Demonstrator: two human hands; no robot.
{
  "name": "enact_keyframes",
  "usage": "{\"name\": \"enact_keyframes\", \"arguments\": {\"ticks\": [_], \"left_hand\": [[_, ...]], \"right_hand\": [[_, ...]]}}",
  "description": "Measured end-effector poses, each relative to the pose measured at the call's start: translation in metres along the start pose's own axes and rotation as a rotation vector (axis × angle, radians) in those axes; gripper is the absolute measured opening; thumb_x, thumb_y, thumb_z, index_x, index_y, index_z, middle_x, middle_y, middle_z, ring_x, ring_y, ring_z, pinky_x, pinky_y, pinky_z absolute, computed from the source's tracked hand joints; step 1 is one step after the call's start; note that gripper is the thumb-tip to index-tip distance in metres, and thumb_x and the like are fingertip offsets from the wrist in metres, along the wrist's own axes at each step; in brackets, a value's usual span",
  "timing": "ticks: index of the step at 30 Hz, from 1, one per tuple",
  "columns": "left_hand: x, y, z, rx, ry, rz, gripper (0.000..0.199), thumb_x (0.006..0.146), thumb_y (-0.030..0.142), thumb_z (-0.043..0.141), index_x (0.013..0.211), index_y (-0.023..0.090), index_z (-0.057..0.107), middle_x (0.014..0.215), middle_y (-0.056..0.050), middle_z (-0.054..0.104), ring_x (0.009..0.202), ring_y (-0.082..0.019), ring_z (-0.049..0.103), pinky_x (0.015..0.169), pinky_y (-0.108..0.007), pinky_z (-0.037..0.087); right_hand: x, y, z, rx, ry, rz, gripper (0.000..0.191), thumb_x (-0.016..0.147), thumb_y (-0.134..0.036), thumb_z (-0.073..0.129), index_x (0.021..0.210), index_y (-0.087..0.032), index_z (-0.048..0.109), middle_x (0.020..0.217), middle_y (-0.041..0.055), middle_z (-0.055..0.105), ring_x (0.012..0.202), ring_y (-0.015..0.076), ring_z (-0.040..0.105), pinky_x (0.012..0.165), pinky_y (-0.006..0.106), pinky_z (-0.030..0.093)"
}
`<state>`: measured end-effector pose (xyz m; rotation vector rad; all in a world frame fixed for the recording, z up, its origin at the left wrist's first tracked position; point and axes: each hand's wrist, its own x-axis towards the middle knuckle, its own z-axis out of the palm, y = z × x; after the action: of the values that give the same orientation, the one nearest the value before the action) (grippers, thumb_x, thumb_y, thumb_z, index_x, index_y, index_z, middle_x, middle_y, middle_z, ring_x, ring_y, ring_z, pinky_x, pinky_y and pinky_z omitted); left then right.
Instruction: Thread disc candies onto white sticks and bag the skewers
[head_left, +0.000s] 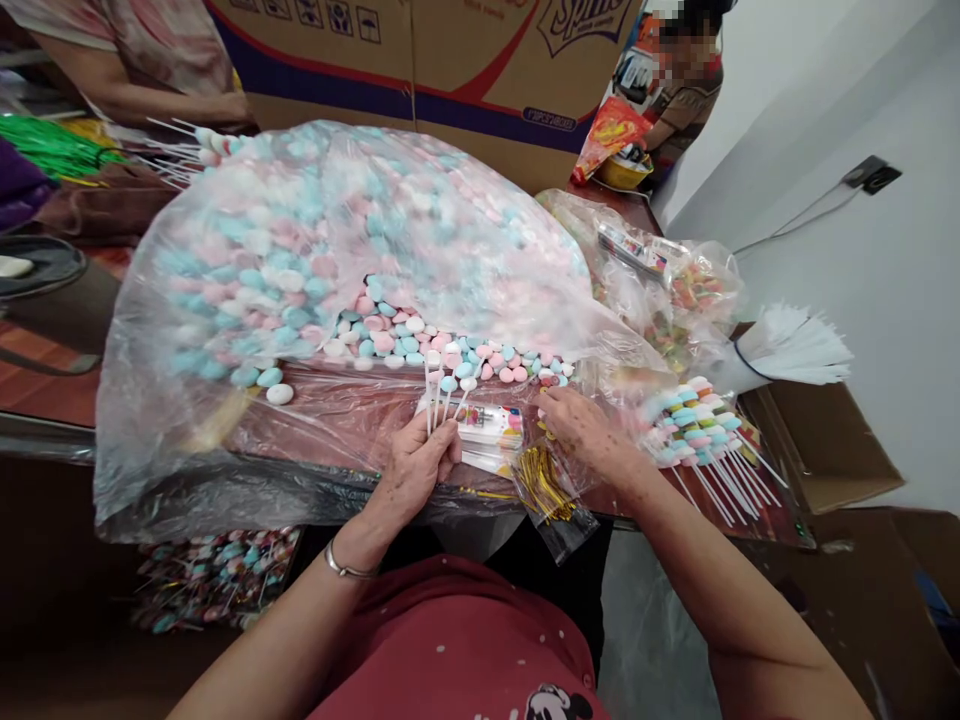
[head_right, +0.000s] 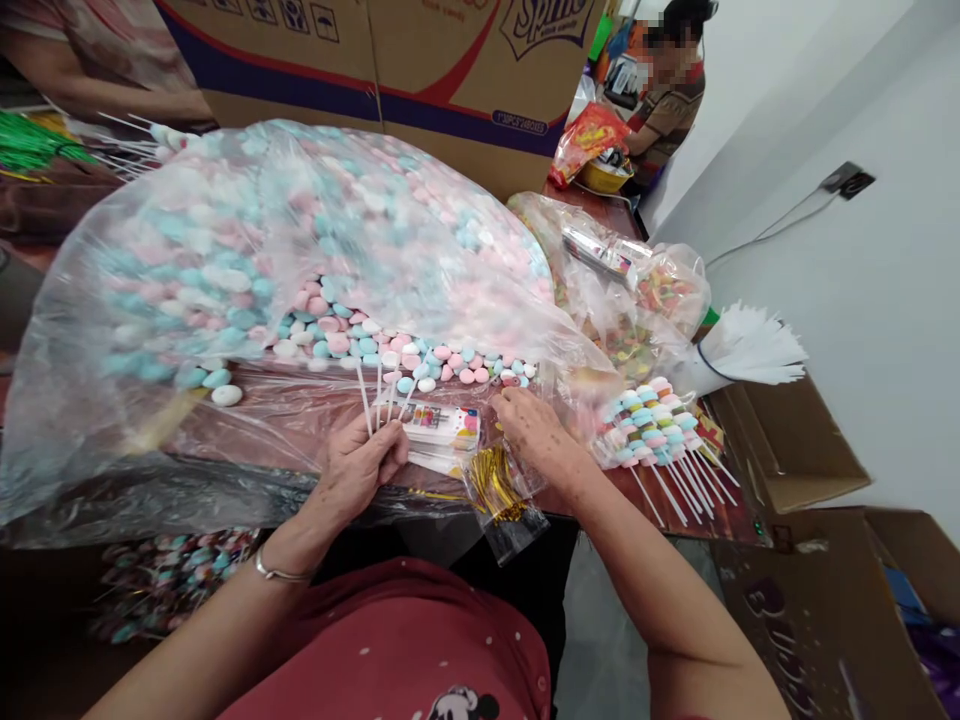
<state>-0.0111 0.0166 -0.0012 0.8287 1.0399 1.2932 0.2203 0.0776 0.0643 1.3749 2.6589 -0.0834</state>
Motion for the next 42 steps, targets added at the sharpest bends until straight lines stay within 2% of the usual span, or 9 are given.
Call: {"name": "enact_keyframes", "arguments": {"ticks": [4, 9, 12, 15, 18, 22, 30, 34, 42], "left_hand": [[0.000, -0.001, 0.000, 0.008, -0.016, 0.012, 0.033, 0.087, 0.049, 0.058, 0.095, 0.016, 0.059, 0.059, 0.003, 0.064, 0.033, -0.004, 0.036, 0.036, -0.017, 0.022], [-0.001, 0.004, 0.000, 0.083, -0.043, -0.011, 0.031, 0.086, 0.047, 0.060, 0.082, 0.016, 0.060, 0.060, 0.002, 0.061, 0.037, -0.004, 0.037, 0.039, -0.019, 0.024], [-0.001, 0.005, 0.001, 0.103, -0.044, -0.038, 0.032, 0.085, 0.044, 0.063, 0.071, 0.016, 0.058, 0.050, 0.006, 0.047, 0.039, -0.005, 0.034, 0.040, -0.020, 0.022], [-0.001, 0.004, 0.001, 0.082, -0.059, -0.044, 0.028, 0.085, 0.044, 0.062, 0.080, 0.016, 0.063, 0.052, 0.006, 0.047, 0.042, -0.006, 0.031, 0.041, -0.020, 0.021], [-0.001, 0.004, 0.001, 0.094, -0.077, -0.052, 0.030, 0.084, 0.045, 0.063, 0.091, 0.017, 0.067, 0.053, 0.005, 0.049, 0.043, -0.007, 0.033, 0.041, -0.021, 0.021], [-0.001, 0.004, 0.001, 0.090, -0.083, -0.078, 0.032, 0.084, 0.048, 0.063, 0.081, 0.016, 0.065, 0.053, 0.005, 0.048, 0.042, -0.006, 0.032, 0.040, -0.021, 0.020], [0.000, -0.002, -0.003, 0.130, -0.072, -0.058, 0.031, 0.085, 0.045, 0.063, 0.073, 0.016, 0.062, 0.053, 0.004, 0.049, 0.042, -0.006, 0.034, 0.041, -0.021, 0.021], [0.001, -0.002, -0.003, 0.145, -0.034, -0.034, 0.030, 0.083, 0.045, 0.065, 0.072, 0.017, 0.062, 0.055, 0.003, 0.054, 0.044, -0.007, 0.035, 0.042, -0.021, 0.022], [0.000, -0.002, -0.004, 0.185, -0.043, 0.001, 0.034, 0.087, 0.046, 0.061, 0.069, 0.018, 0.059, 0.056, 0.002, 0.053, 0.047, -0.008, 0.036, 0.044, -0.022, 0.025]], "right_hand": [[0.010, 0.006, 0.003, -0.002, 0.010, 0.051, 0.026, 0.092, -0.010, 0.044, 0.102, -0.017, 0.065, 0.106, 0.0117, 0.068, 0.096, 0.0235, 0.064, 0.082, 0.034, 0.048], [0.039, 0.005, -0.010, 0.061, 0.155, 0.177, 0.033, 0.095, -0.019, 0.041, 0.120, -0.019, 0.062, 0.114, 0.0116, 0.069, 0.098, 0.0246, 0.065, 0.082, 0.035, 0.048], [0.057, 0.002, -0.011, 0.027, 0.125, 0.231, 0.032, 0.094, -0.020, 0.043, 0.117, -0.020, 0.066, 0.106, 0.0124, 0.072, 0.094, 0.0255, 0.067, 0.079, 0.034, 0.049], [0.065, -0.001, -0.007, -0.025, 0.081, 0.221, 0.031, 0.096, -0.023, 0.042, 0.114, -0.020, 0.067, 0.097, 0.0142, 0.073, 0.088, 0.0256, 0.067, 0.077, 0.034, 0.050], [0.064, -0.002, -0.005, -0.037, 0.037, 0.167, 0.033, 0.097, -0.022, 0.041, 0.117, -0.019, 0.066, 0.101, 0.0148, 0.070, 0.090, 0.0248, 0.066, 0.078, 0.034, 0.049], [0.056, 0.001, -0.008, 0.055, 0.009, 0.042, 0.029, 0.095, -0.021, 0.043, 0.109, -0.018, 0.069, 0.112, 0.0128, 0.067, 0.097, 0.0225, 0.065, 0.083, 0.031, 0.049], [0.054, 0.011, -0.003, 0.391, 0.251, 0.090, 0.032, 0.092, -0.019, 0.047, 0.116, -0.017, 0.067, 0.114, 0.0094, 0.072, 0.102, 0.0211, 0.066, 0.092, 0.034, 0.049], [0.055, 0.007, 0.008, 0.339, 0.201, -0.040, 0.026, 0.095, -0.021, 0.045, 0.106, -0.018, 0.069, 0.110, 0.0115, 0.072, 0.106, 0.0223, 0.064, 0.097, 0.038, 0.047], [0.051, 0.003, 0.020, 0.282, 0.281, 0.038, 0.027, 0.095, -0.020, 0.043, 0.109, -0.018, 0.067, 0.111, 0.0118, 0.072, 0.106, 0.0243, 0.064, 0.093, 0.038, 0.049]]}}
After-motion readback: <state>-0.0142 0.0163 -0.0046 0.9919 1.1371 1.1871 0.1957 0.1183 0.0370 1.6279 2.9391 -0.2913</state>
